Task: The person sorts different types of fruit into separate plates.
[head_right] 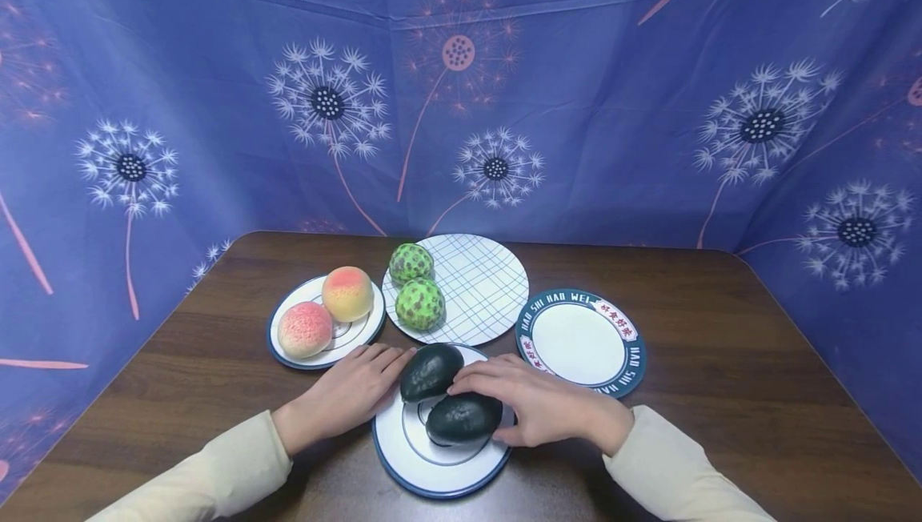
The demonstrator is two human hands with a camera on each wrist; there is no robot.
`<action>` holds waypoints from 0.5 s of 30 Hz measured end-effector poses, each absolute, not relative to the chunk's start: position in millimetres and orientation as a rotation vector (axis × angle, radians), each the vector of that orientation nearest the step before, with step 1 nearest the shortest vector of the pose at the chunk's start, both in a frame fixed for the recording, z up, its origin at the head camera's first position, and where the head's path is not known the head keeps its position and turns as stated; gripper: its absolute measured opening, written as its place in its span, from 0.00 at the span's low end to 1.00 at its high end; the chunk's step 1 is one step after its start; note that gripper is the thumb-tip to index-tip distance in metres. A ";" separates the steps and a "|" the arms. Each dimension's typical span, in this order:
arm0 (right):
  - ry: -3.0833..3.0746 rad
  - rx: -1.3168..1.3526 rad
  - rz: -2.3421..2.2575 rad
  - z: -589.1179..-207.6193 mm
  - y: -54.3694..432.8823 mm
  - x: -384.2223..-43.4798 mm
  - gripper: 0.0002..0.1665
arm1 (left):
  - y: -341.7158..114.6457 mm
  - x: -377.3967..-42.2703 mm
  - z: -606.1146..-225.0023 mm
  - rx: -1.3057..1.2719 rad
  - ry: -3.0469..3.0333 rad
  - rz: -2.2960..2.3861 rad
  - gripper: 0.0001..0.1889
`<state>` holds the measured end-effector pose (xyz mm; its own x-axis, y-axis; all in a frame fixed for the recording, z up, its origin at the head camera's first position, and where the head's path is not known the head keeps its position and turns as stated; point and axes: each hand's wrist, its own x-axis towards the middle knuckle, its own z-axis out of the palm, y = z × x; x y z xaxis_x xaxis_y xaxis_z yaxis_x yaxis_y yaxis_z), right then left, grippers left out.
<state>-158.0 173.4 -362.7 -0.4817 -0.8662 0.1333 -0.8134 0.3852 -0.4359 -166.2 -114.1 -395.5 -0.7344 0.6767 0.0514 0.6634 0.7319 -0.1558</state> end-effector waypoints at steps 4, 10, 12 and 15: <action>2.522 -1.491 -0.686 -362.7 174.4 -157.4 0.42 | -114.4 -166.4 -394.9 -1.104 -2.825 0.192 0.25; 2.533 -1.464 -0.696 -362.6 176.3 -157.6 0.42 | -114.7 -166.9 -394.8 -1.105 -2.818 0.193 0.25; 2.536 -1.457 -0.709 -361.8 177.2 -157.7 0.41 | -114.9 -166.9 -395.0 -1.104 -2.813 0.193 0.26; 2.545 -1.463 -0.724 -360.2 178.6 -158.2 0.39 | -115.3 -167.0 -395.2 -1.107 -2.801 0.195 0.26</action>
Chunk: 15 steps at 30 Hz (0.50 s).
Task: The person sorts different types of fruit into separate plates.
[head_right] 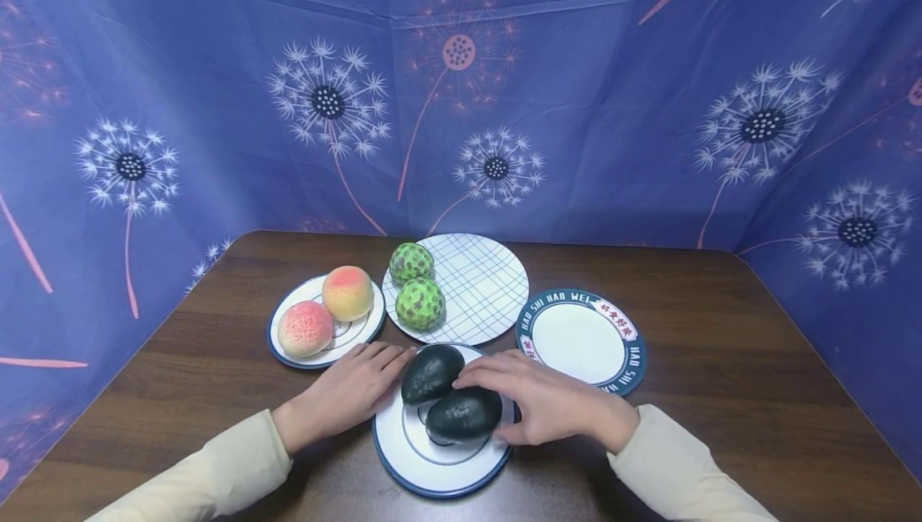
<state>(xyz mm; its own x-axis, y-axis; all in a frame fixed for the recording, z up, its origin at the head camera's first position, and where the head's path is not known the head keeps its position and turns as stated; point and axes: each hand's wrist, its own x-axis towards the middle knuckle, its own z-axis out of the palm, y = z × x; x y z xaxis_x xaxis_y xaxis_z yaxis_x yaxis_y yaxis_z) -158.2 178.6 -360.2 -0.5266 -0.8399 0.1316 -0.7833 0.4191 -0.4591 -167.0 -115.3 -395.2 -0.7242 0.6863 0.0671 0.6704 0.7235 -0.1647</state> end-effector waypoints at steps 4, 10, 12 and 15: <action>2.576 -1.490 -0.708 -358.9 180.9 -159.3 0.35 | -115.6 -167.3 -394.7 -1.110 -2.783 0.185 0.26; 2.621 -1.527 -0.703 -358.5 186.3 -162.0 0.28 | -116.2 -168.9 -395.1 -1.112 -2.762 0.155 0.26; 2.635 -1.512 -0.706 -357.6 188.4 -163.1 0.27 | -116.5 -169.9 -394.2 -1.107 -2.754 0.142 0.27; 2.663 -1.446 -0.707 -355.5 191.9 -164.2 0.26 | -116.3 -171.4 -390.9 -1.094 -2.732 0.135 0.27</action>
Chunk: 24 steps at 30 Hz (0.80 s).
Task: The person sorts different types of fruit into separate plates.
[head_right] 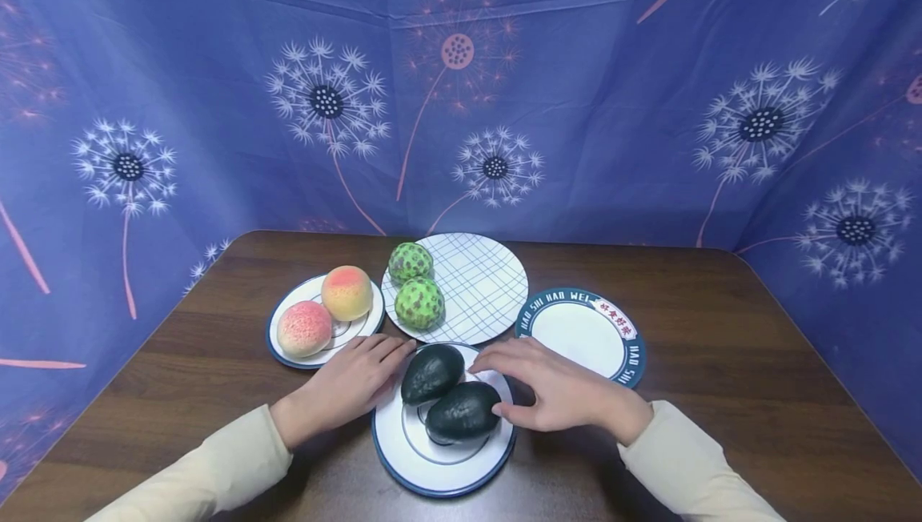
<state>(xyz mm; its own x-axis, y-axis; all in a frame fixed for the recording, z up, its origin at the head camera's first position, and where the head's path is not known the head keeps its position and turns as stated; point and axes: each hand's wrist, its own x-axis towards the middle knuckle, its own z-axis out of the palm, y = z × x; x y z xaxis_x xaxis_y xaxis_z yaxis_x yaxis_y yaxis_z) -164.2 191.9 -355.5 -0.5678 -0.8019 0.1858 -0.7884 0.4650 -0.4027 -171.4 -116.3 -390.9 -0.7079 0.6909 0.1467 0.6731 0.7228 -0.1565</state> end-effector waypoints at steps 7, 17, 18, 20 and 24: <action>2.784 -1.276 -0.732 -352.3 203.8 -168.1 0.25 | -115.5 -175.3 -382.8 -1.053 -2.715 0.084 0.27; 2.972 -1.137 -0.733 -355.4 233.2 -179.0 0.23 | -110.9 -183.9 -371.6 -0.976 -2.631 0.009 0.27; 2.983 -1.111 -0.731 -355.4 236.3 -179.9 0.23 | -110.2 -185.2 -370.7 -0.969 -2.619 0.002 0.26; 3.002 -1.057 -0.736 -355.5 242.8 -181.4 0.24 | -108.8 -187.9 -368.7 -0.961 -2.597 -0.007 0.26; 3.032 -0.974 -0.745 -356.4 255.7 -184.4 0.25 | -106.1 -193.4 -365.6 -0.947 -2.578 -0.020 0.28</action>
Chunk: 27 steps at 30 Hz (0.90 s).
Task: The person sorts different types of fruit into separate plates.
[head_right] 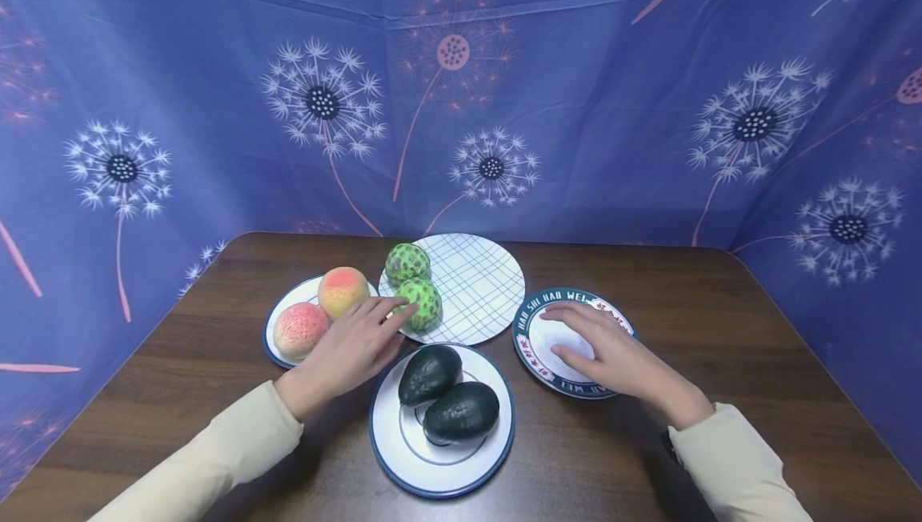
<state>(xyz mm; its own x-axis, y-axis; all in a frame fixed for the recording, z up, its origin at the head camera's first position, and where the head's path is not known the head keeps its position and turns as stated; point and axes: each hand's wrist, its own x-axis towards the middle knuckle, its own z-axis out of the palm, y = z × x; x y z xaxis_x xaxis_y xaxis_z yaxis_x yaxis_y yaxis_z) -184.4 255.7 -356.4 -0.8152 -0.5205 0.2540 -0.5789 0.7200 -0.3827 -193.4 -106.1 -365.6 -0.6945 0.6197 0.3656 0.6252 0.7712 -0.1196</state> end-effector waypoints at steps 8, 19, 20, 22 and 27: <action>-2.779 0.813 0.685 -358.9 279.1 -189.2 0.25 | -102.4 -205.6 -362.0 -0.921 -2.541 0.018 0.28; -2.846 0.667 0.538 -370.0 308.1 -195.3 0.29 | -96.0 -224.8 -362.1 -0.890 -2.552 0.010 0.29; -2.867 0.648 0.511 -370.9 310.4 -195.6 0.30 | -95.5 -226.1 -362.4 -0.886 -2.566 0.016 0.29; -2.908 0.612 0.458 -372.6 314.9 -196.2 0.30 | -94.5 -228.7 -363.5 -0.880 -2.589 0.024 0.30; -3.007 0.520 0.357 -376.5 323.5 -196.8 0.33 | -92.5 -234.3 -367.1 -0.876 -2.628 0.023 0.31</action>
<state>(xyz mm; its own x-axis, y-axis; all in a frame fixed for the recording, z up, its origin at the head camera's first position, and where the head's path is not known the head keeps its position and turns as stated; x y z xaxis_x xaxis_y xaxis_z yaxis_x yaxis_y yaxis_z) -196.8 323.5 -376.5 -0.9405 -0.3226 0.1069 -0.3387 0.9159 -0.2156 -234.3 -92.5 -367.1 -0.7386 0.5825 0.3394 0.5764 0.8067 -0.1302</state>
